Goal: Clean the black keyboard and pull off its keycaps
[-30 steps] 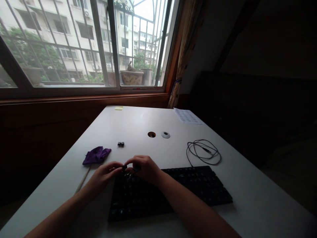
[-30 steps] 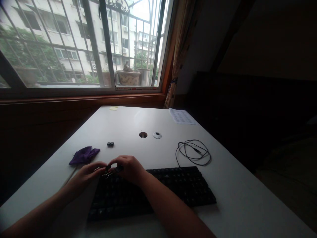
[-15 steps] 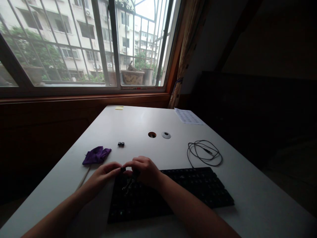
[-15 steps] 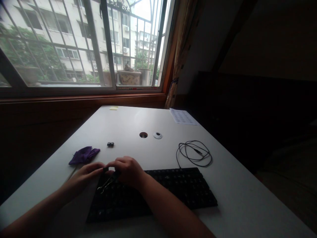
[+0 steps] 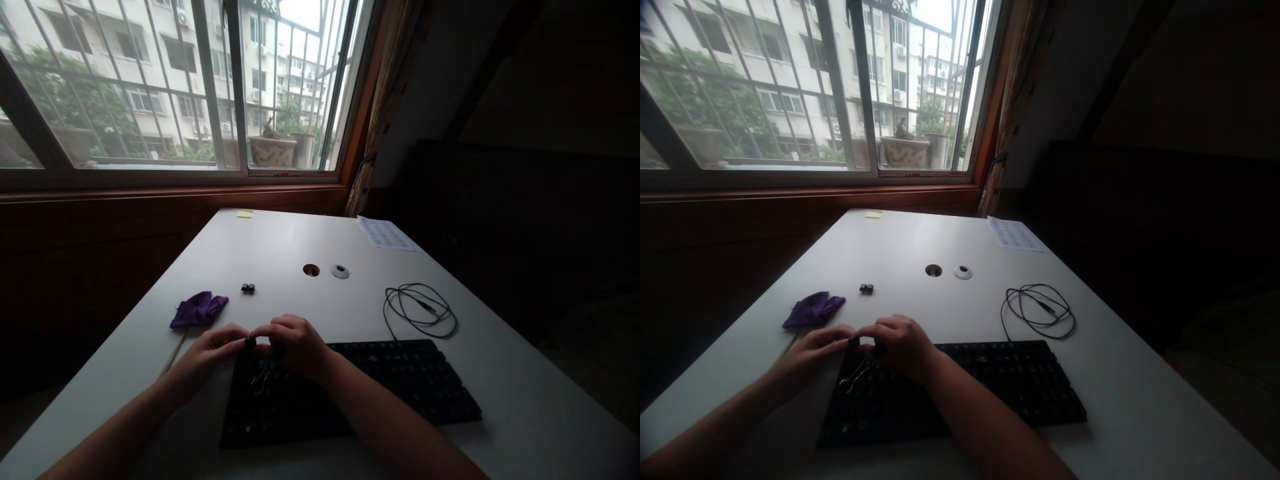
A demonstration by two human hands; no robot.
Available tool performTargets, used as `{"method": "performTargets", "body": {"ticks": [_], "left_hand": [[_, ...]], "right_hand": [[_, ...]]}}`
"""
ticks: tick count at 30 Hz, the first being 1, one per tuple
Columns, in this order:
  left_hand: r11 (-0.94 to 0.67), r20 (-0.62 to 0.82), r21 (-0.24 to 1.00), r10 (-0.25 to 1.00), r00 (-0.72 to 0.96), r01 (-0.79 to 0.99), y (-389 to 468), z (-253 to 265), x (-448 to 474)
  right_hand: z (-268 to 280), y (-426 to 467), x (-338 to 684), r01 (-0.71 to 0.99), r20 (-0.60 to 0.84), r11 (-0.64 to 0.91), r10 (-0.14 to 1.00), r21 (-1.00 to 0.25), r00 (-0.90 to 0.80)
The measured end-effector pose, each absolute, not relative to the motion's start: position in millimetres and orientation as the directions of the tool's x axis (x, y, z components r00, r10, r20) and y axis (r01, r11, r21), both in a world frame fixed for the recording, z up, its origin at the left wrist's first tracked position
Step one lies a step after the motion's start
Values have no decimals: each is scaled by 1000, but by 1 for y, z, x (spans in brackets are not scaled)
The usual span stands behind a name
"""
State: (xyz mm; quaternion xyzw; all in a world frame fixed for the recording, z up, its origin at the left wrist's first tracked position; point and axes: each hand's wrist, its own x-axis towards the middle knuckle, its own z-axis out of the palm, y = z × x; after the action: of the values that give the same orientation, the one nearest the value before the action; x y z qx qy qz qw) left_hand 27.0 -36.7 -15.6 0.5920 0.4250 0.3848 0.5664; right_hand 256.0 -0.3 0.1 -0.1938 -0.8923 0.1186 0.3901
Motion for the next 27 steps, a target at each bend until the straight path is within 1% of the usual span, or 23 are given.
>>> {"method": "performTargets", "body": {"ticks": [7,11,15,20,24,27], "left_hand": [[10,-44,995,938,343,100,-41,-5,30],[16,-53,993,947,317,118,-41,-6,32],[-17,-35,985,955,295,172,-42,-6,33],[-118,38,953,961,273,281,-44,3,35],[-171,72,933,950,303,315,-42,3,33],[-196,86,919,946,313,343,-39,-3,30]], "right_hand": [[-1,0,256,262,649,894,446,-365,-617],[-1,0,256,261,640,883,465,-391,-612],[-2,0,256,256,628,866,489,-429,-605],[-1,2,259,286,593,791,600,-541,-538],[14,6,267,323,561,732,672,-599,-483],[32,15,275,360,471,683,713,-636,-520]]}}
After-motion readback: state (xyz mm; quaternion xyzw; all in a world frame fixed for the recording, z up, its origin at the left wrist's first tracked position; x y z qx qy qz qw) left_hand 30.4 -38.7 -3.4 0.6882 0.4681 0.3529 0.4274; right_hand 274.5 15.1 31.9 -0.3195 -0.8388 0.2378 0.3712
